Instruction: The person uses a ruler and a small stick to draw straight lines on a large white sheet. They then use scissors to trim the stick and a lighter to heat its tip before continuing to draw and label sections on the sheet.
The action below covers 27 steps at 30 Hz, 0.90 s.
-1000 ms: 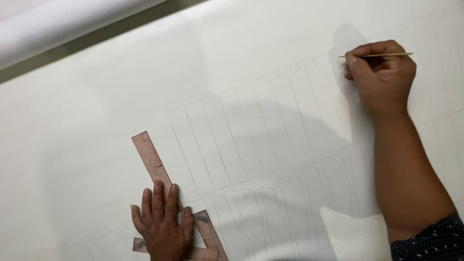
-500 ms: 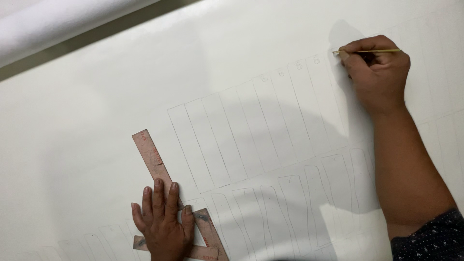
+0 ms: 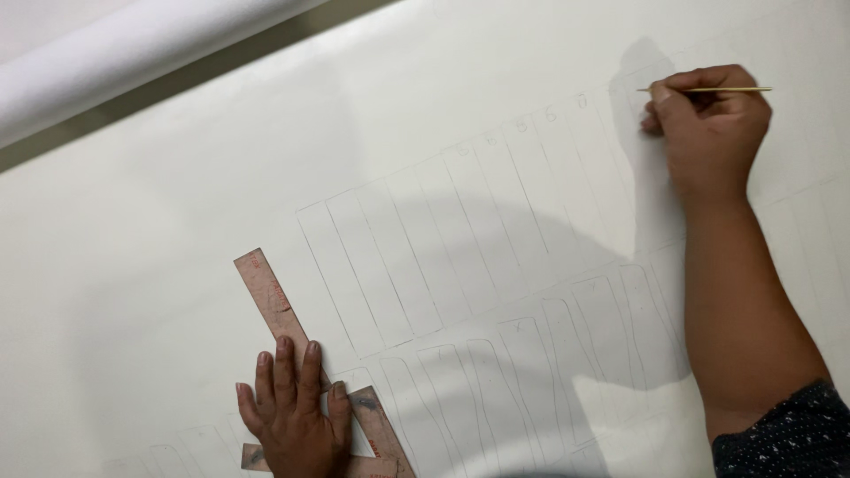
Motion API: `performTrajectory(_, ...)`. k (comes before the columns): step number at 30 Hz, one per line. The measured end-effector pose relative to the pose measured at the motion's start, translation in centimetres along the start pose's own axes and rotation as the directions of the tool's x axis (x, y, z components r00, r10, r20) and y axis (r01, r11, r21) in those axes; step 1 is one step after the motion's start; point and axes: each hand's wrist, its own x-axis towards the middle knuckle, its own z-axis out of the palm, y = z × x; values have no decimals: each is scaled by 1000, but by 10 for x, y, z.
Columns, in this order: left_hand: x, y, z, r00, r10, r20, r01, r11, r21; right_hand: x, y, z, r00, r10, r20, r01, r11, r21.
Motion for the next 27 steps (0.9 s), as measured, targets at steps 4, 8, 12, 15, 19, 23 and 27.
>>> performTrajectory(4, 0, 0, -1, 1000, 8, -3, -8, 1000, -9, -1, -1, 13, 997, -1, 71, 4, 999, -45)
performTrajectory(8, 0, 0, -2, 1000, 5, 13, -5, 1000, 1, 2, -2, 17, 996, -34, 78, 40, 996, -79)
performTrajectory(12, 1, 1, -3, 1000, -6, 22, 6, 1000, 1, 2, -1, 14, 993, -44, 106, 54, 994, -90)
performTrajectory(15, 1, 3, -3, 1000, -11, 10, 11, 1000, -9, 3, 1, 13, 994, -34, 106, 43, 995, -86)
performTrajectory(19, 1, 3, -3, 1000, -12, 15, 12, 1000, -4, 9, 4, 13, 990, -50, 131, 61, 995, -80)
performTrajectory(23, 3, 1, -2, 1000, -4, 12, 4, 1000, -11, 4, 6, 6, 998, 3, 65, -5, 999, 34)
performTrajectory(27, 5, 0, -2, 1000, 10, 17, -9, 1000, -19, -19, 5, -12, 988, 108, -110, -77, 964, 254)
